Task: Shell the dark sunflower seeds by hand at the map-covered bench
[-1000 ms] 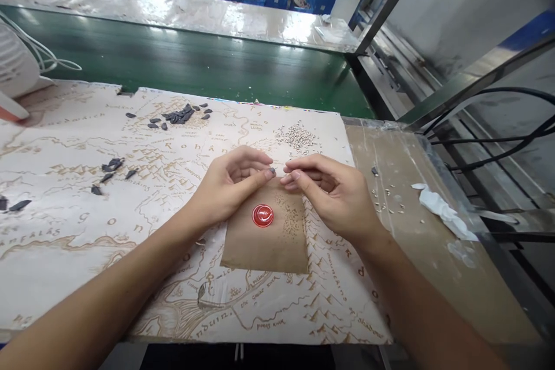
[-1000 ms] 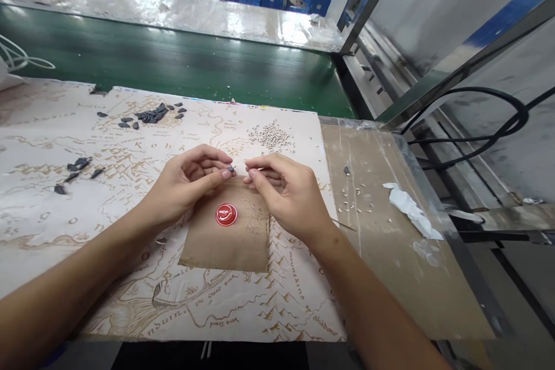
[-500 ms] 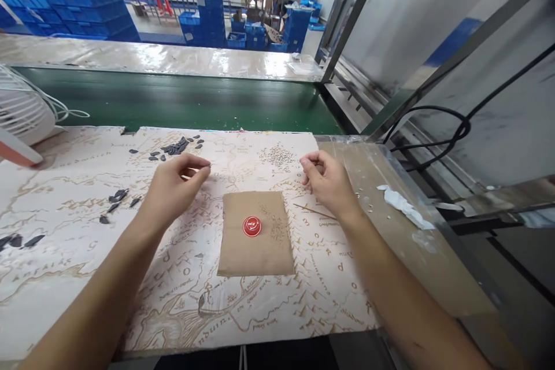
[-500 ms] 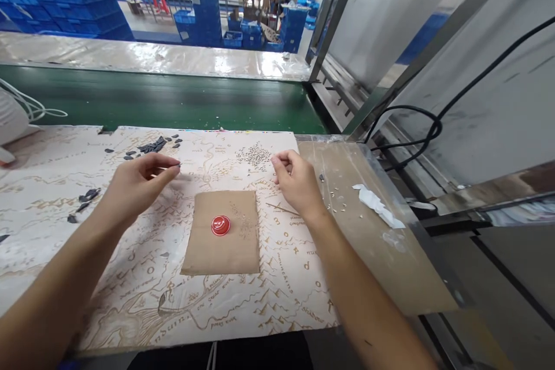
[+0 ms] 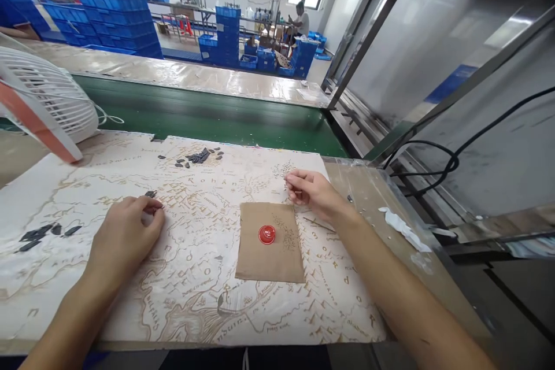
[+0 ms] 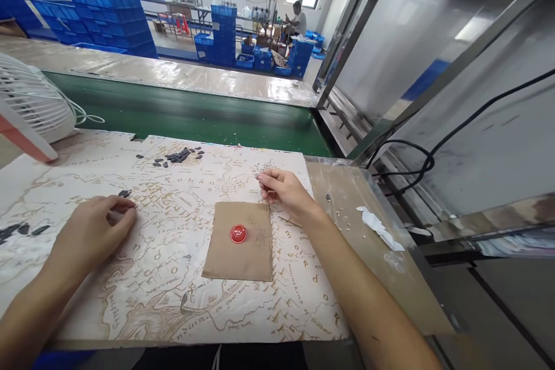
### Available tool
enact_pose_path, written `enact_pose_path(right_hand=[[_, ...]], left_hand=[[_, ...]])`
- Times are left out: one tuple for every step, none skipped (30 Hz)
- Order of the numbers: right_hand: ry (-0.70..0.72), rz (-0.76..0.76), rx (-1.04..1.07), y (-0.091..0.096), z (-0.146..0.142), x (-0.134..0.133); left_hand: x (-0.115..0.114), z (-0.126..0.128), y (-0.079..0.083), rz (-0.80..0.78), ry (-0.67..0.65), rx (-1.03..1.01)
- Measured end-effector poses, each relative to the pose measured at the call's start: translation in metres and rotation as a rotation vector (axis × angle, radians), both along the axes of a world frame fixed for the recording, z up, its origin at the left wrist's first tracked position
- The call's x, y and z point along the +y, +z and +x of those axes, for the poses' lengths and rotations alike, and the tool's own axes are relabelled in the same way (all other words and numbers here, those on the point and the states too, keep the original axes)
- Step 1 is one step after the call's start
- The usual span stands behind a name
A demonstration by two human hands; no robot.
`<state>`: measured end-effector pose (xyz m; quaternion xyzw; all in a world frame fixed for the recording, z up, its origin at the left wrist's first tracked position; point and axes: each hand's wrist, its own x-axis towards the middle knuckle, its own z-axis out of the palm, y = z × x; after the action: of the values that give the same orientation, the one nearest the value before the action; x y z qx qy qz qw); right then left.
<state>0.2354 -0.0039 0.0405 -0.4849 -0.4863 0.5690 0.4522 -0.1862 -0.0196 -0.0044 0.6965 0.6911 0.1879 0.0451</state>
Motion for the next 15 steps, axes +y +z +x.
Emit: enact_pose_path(right_hand=[[0.029, -0.007, 0.082, 0.005, -0.003, -0.004], [0.049, -0.007, 0.161, 0.009, -0.006, -0.009], [0.061, -0.004, 0.234, 0.012, -0.008, -0.014], [0.067, 0.003, 0.298, 0.014, -0.011, -0.018], [0.071, 0.012, 0.353, 0.016, -0.014, -0.022], [0.075, 0.021, 0.400, 0.016, -0.016, -0.025], [0.079, 0.032, 0.441, 0.015, -0.018, -0.027], [0.084, 0.042, 0.477, 0.015, -0.020, -0.029], [0.089, 0.053, 0.509, 0.014, -0.022, -0.031], [0.096, 0.063, 0.536, 0.013, -0.023, -0.033], [0.105, 0.071, 0.560, 0.012, -0.025, -0.034], [0.117, 0.078, 0.580, 0.011, -0.026, -0.036], [0.131, 0.081, 0.597, 0.010, -0.027, -0.038], [0.146, 0.082, 0.611, 0.009, -0.028, -0.040], [0.159, 0.083, 0.624, 0.008, -0.028, -0.042]], left_hand=[[-0.002, -0.002, -0.001, 0.008, 0.012, 0.019], [-0.003, -0.004, 0.000, 0.022, 0.027, 0.039], [-0.003, -0.004, 0.001, 0.036, 0.042, 0.059], [0.000, -0.003, 0.003, 0.054, 0.061, 0.075], [0.003, -0.001, 0.007, 0.070, 0.074, 0.089], [0.009, 0.004, 0.011, 0.085, 0.078, 0.095], [0.015, 0.011, 0.016, 0.098, 0.072, 0.090], [0.023, 0.021, 0.021, 0.110, 0.051, 0.077], [0.031, 0.033, 0.026, 0.120, 0.012, 0.053], [0.039, 0.047, 0.031, 0.129, -0.031, 0.027], [0.046, 0.062, 0.035, 0.126, -0.086, 0.015], [0.054, 0.078, 0.037, 0.127, -0.133, 0.020], [0.061, 0.094, 0.039, 0.130, -0.164, 0.047], [0.067, 0.108, 0.039, 0.128, -0.191, 0.085], [0.073, 0.120, 0.037, 0.120, -0.199, 0.121]])
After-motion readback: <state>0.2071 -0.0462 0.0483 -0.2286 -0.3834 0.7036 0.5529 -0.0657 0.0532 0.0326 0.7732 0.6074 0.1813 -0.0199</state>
